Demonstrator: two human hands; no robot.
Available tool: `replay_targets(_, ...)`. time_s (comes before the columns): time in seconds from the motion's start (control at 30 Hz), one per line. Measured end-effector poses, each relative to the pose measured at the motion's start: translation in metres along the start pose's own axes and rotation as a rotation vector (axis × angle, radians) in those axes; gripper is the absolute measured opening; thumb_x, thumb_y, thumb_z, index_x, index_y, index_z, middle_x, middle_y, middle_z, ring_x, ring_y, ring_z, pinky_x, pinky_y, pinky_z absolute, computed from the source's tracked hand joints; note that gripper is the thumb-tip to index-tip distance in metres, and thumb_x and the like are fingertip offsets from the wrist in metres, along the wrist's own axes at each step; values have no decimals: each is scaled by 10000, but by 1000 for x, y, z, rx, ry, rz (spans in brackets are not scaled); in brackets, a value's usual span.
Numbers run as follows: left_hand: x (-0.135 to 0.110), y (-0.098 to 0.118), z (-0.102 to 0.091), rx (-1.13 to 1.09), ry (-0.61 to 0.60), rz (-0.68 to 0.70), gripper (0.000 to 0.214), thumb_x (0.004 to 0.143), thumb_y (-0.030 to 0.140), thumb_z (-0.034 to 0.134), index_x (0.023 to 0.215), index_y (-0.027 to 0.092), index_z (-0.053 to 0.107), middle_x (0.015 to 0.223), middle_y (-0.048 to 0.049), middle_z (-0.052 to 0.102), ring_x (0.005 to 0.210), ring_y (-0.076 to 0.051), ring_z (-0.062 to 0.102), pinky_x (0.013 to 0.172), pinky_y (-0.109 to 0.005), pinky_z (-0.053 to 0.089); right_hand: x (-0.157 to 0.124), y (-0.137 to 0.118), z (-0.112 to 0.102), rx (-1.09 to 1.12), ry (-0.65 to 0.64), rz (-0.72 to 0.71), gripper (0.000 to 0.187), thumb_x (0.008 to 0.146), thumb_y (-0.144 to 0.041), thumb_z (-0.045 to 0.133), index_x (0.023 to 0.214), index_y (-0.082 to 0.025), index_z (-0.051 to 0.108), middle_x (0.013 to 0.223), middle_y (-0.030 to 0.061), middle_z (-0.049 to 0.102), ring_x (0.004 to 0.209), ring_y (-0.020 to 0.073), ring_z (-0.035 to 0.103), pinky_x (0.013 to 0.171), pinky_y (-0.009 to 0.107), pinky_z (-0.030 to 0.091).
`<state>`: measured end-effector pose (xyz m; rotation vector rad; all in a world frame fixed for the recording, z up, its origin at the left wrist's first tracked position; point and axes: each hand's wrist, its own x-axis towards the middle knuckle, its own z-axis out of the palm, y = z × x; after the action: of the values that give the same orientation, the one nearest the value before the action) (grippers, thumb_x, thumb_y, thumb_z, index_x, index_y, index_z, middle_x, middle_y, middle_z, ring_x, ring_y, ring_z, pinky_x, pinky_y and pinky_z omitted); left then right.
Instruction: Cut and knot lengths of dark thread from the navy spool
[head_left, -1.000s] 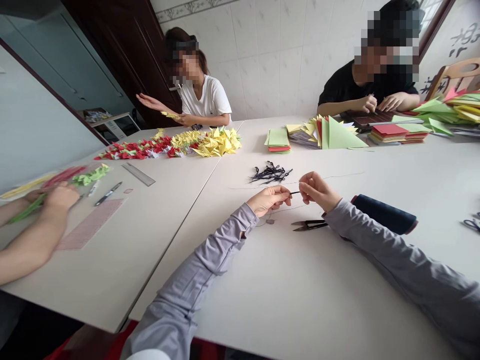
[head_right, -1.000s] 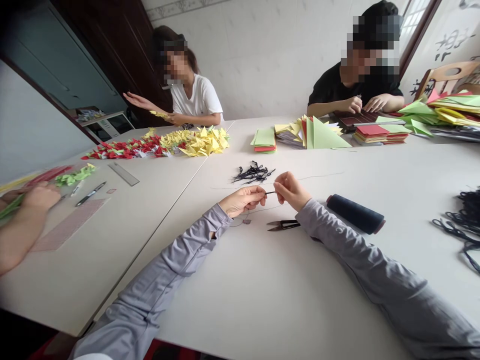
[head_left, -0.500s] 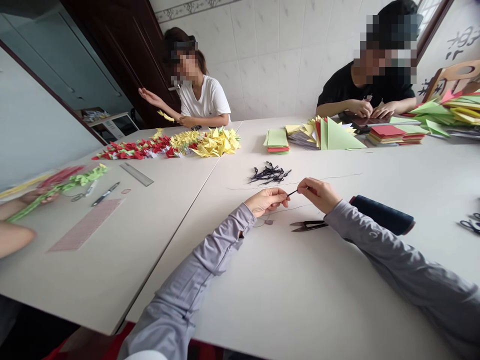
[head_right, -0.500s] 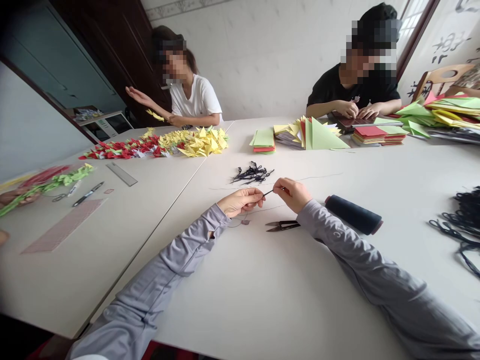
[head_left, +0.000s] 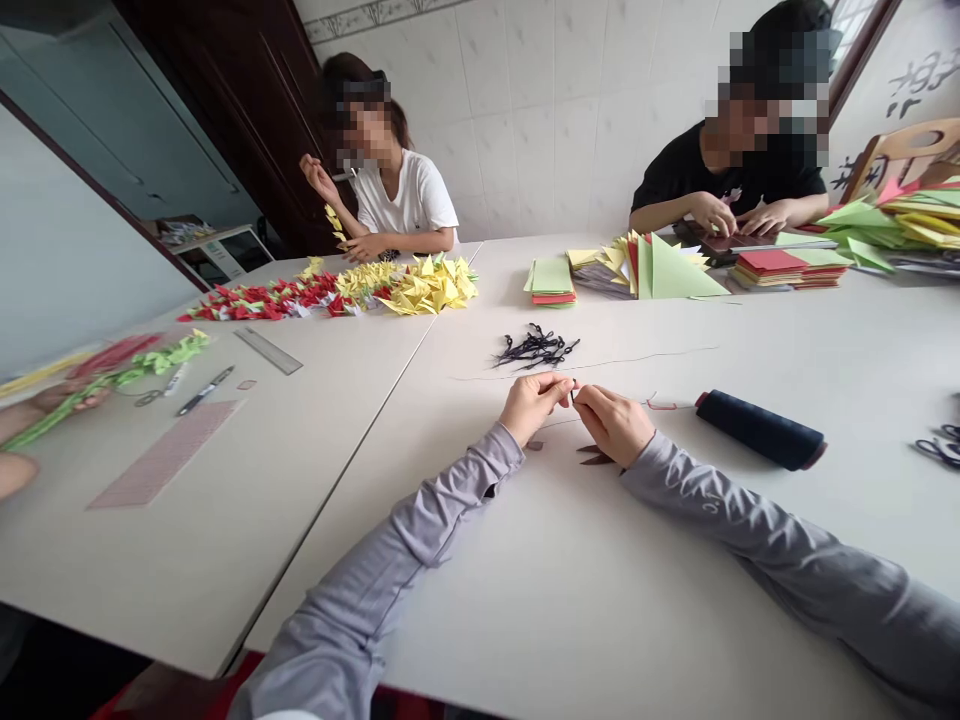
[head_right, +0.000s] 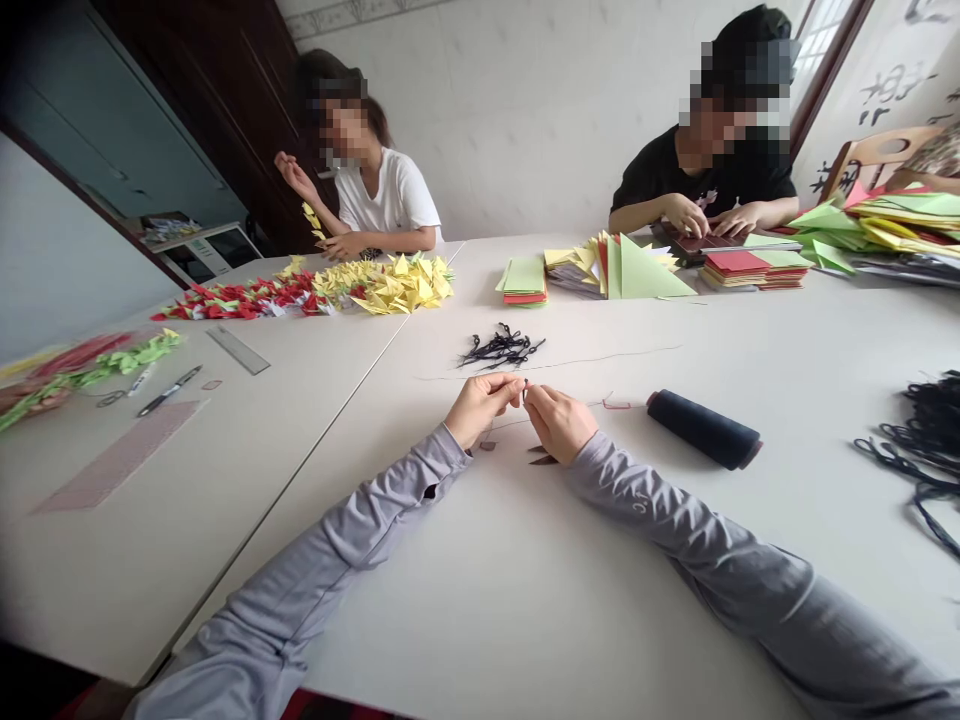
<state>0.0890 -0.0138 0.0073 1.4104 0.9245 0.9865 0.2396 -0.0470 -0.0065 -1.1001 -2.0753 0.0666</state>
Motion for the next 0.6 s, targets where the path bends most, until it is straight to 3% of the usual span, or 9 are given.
replay_targets(0.07,0,-4,0,170,18,50,314,755,409,595,860,125,679,611,24,528,470,-38,290,452,-198,242,-1,6,1,-8,20,38,226,895,-234,345,704,-196,459,640,5,512,516,96,410,527,202,335)
replay_targets(0.17,1,-8,0,224,22,39,321,784,369,544,943,119,667,640,14,559,466,-44,317,467,-207,274,-1,13,3,14,29,134,197,858,-242,395,690,-192,484,615,-4,523,507,89,409,532,198,339)
replay_targets(0.4,-1,3,1,-115,-34,-64,291,749,323,609,939,103,585,657,13,552,497,-35,378,492,-194,286,4,14,-1,200,-30,424,150,770,-276,467,661,-189,522,571,-21,583,469,79,412,532,208,359)
replay_targets(0.6,-4,5,2,-275,-145,-218,385,660,330,719,912,103,535,652,12,570,491,-22,381,485,-186,252,8,10,-4,352,-41,436,189,769,-329,482,661,-181,530,596,-2,604,506,86,452,531,213,376)
